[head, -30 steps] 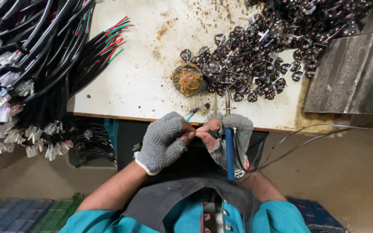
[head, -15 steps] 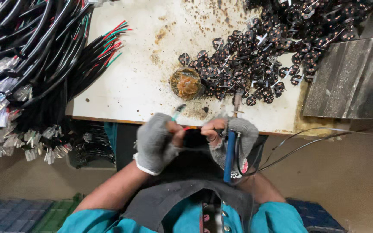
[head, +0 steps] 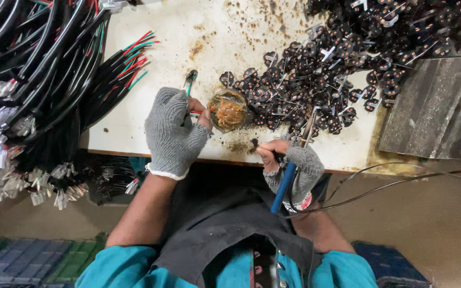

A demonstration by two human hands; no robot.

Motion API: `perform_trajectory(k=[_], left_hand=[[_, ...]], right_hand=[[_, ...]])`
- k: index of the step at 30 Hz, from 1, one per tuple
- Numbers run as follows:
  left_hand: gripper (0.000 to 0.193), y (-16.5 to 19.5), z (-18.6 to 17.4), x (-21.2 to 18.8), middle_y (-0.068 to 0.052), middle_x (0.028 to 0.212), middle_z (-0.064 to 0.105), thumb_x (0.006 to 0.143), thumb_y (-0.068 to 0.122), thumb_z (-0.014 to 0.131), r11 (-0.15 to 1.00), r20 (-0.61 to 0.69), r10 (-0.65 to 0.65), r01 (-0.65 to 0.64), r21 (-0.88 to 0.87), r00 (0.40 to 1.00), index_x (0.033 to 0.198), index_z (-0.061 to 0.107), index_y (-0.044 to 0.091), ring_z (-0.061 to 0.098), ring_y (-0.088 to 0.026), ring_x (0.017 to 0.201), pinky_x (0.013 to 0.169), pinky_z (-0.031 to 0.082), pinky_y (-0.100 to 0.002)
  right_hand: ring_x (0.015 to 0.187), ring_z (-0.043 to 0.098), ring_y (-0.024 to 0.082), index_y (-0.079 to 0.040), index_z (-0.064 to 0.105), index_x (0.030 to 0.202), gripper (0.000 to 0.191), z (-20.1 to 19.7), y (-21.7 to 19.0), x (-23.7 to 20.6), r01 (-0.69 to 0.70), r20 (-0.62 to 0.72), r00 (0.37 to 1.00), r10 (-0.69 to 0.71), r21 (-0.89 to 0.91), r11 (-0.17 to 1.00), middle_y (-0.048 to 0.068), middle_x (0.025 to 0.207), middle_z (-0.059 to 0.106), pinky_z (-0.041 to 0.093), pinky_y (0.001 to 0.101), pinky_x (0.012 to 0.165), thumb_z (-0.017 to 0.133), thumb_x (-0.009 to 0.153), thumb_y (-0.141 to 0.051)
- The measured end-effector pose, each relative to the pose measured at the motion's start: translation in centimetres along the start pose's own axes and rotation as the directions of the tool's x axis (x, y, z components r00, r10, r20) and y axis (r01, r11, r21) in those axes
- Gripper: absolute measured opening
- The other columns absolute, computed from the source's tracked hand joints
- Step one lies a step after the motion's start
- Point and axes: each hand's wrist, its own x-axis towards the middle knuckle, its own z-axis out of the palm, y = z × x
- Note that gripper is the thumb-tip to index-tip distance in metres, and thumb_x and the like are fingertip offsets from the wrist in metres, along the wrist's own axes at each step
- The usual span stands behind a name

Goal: The person solders and tins the stripped ends of red and green wires, dipping them into a flux container and applying a soldering iron to the wire tips. They finish each wire, set it aside, and pick up the next wire to repeat the process.

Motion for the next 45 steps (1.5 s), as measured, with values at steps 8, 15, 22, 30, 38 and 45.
perform_trajectory(k=[8, 15, 22, 30, 38, 45], left_hand=[[0.02, 0.0, 0.0, -0.2, -0.01, 0.083, 0.058, 0.083, 0.009, 0.084, 0.998, -0.047, 0.053, -0.05, 0.049, 0.998, 0.083, 0.065, 0.009, 0.06, -0.03, 0.079, 0.069, 0.048, -0.04], [0.016, 0.7, -2.4, -4.1, -0.006, 0.077, 0.061, 0.08, 0.008, 0.078, 0.952, 0.298, 0.15, -0.057, -0.301, 0.943, 0.08, 0.062, 0.01, 0.061, -0.025, 0.073, 0.068, 0.049, -0.034], [0.006, 2.5, -0.2, -6.1, -0.008, 0.08, 0.06, 0.082, 0.008, 0.071, 0.618, 0.761, -0.078, 0.63, -0.47, 0.645, 0.084, 0.066, 0.007, 0.058, -0.024, 0.07, 0.068, 0.048, -0.031], [0.019, 2.2, -1.9, -4.0, -0.007, 0.093, 0.066, 0.078, 0.012, 0.08, 0.946, 0.549, 0.242, -0.069, -0.317, 0.8, 0.085, 0.062, 0.012, 0.067, -0.03, 0.087, 0.074, 0.053, -0.04], [0.024, 0.7, 1.0, -5.0, -0.009, 0.097, 0.067, 0.078, 0.011, 0.081, 0.976, 0.264, 0.219, -0.212, -0.057, 0.939, 0.093, 0.063, 0.012, 0.067, -0.032, 0.089, 0.075, 0.054, -0.042], [0.018, 0.7, 1.3, -5.2, -0.007, 0.097, 0.069, 0.08, 0.009, 0.078, 0.978, 0.27, 0.209, -0.201, -0.057, 0.94, 0.091, 0.064, 0.013, 0.068, -0.03, 0.09, 0.077, 0.055, -0.041]], right_hand=[[0.081, 0.075, 0.024, -0.005, 0.071, 0.093, 0.01, 0.0, -0.2, 0.1, 0.036, 0.03, 0.999, -0.034, -0.093, 0.995, 0.01, 0.088, 0.075, 0.058, 0.0339, 0.078, 0.081, 0.092, -0.007], [0.083, 0.074, 0.025, -0.003, 0.071, 0.107, 0.034, -0.6, 0.2, -0.3, 0.11, 0.167, 0.98, -0.109, 0.004, 0.994, 0.014, 0.096, 0.076, 0.058, 0.033, 0.073, 0.091, 0.08, -0.011], [0.087, 0.076, 0.021, -0.012, 0.072, 0.107, 0.034, -0.9, 0.2, -0.6, 0.125, 0.233, 0.965, -0.118, -0.014, 0.992, 0.005, 0.096, 0.076, 0.059, 0.0336, 0.077, 0.093, 0.081, -0.013], [0.075, 0.071, 0.025, -0.015, 0.08, 0.099, 0.02, -0.5, -2.6, 2.6, 0.012, 0.44, 0.897, 0.032, -0.097, 0.995, 0.006, 0.084, 0.074, 0.054, 0.0377, 0.071, 0.073, 0.08, -0.013], [0.099, 0.065, 0.033, -0.015, 0.077, 0.098, 0.017, -0.1, -1.7, 1.8, 0.222, 0.349, 0.931, -0.108, -0.307, 0.926, 0.006, 0.098, 0.074, 0.049, 0.046, 0.088, 0.081, 0.087, -0.028], [0.101, 0.064, 0.033, -0.018, 0.077, 0.098, 0.019, 0.1, -1.0, 1.4, 0.301, 0.384, 0.91, -0.157, -0.351, 0.887, 0.0, 0.101, 0.075, 0.045, 0.047, 0.09, 0.082, 0.082, -0.026]])
